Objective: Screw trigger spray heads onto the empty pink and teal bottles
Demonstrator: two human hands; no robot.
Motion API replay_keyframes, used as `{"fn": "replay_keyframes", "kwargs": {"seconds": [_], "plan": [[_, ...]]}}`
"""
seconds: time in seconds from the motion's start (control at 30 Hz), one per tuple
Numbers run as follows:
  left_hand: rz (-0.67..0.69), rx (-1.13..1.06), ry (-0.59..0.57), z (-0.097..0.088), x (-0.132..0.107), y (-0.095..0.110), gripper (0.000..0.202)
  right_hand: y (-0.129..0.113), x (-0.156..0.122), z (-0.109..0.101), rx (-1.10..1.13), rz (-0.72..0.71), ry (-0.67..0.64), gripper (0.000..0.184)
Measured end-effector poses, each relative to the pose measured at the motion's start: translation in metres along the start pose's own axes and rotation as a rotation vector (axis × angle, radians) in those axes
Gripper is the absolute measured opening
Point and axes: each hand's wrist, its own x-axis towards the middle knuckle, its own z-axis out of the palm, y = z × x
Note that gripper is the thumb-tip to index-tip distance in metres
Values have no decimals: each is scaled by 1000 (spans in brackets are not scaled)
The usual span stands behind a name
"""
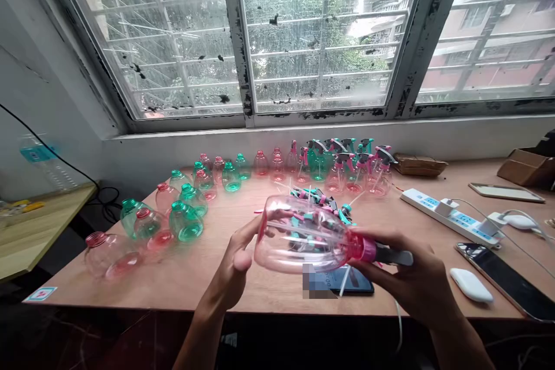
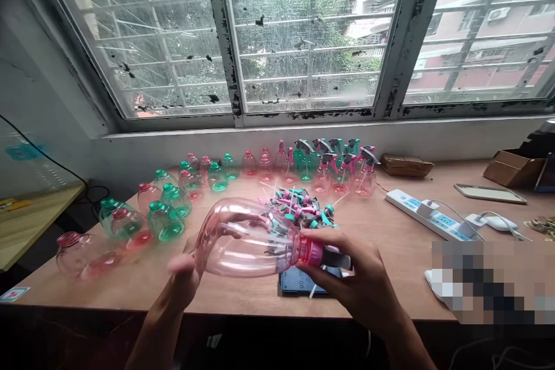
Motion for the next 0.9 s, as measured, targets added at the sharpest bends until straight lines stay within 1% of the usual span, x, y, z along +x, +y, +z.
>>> {"fn": "replay_keyframes", "kwargs": {"seconds": [0.1,0.17,0.23,0.33,0.43,0.47,0.5,0.57,0.63,0.7,0.73,0.8,0.9], "plan": [[1,-23,27,-10,1,-9,121,9,3,1,10,-55,-66,41],[-27,-37,-18,-20,2,-13,123,14,4,4,21,-33,-57,40],[-21,-44,-115,-30,3,-15,116,18,6,7,51,39,-44,34],[47,-38,-248,-41,2,-14,106,24,9,9,102,188,-66,25],[91,6,-331,-42,1,-11,90,28,12,9,125,274,-114,21],[99,29,-344,-40,0,-11,87,30,12,9,129,280,-125,22],[100,54,-347,-36,0,-10,88,30,12,9,133,273,-129,23],[96,96,-303,-26,1,-10,100,31,12,11,130,236,-126,26],[88,107,-179,-14,3,-12,116,32,12,13,114,184,-110,29],[93,108,-45,-4,6,-15,123,31,12,14,94,153,-79,30],[98,125,-16,-1,7,-17,124,30,12,14,91,161,-65,29],[123,196,-29,1,8,-21,126,27,12,13,110,229,-63,26],[192,319,-38,-3,8,-26,112,25,13,13,159,322,-91,23]]}}
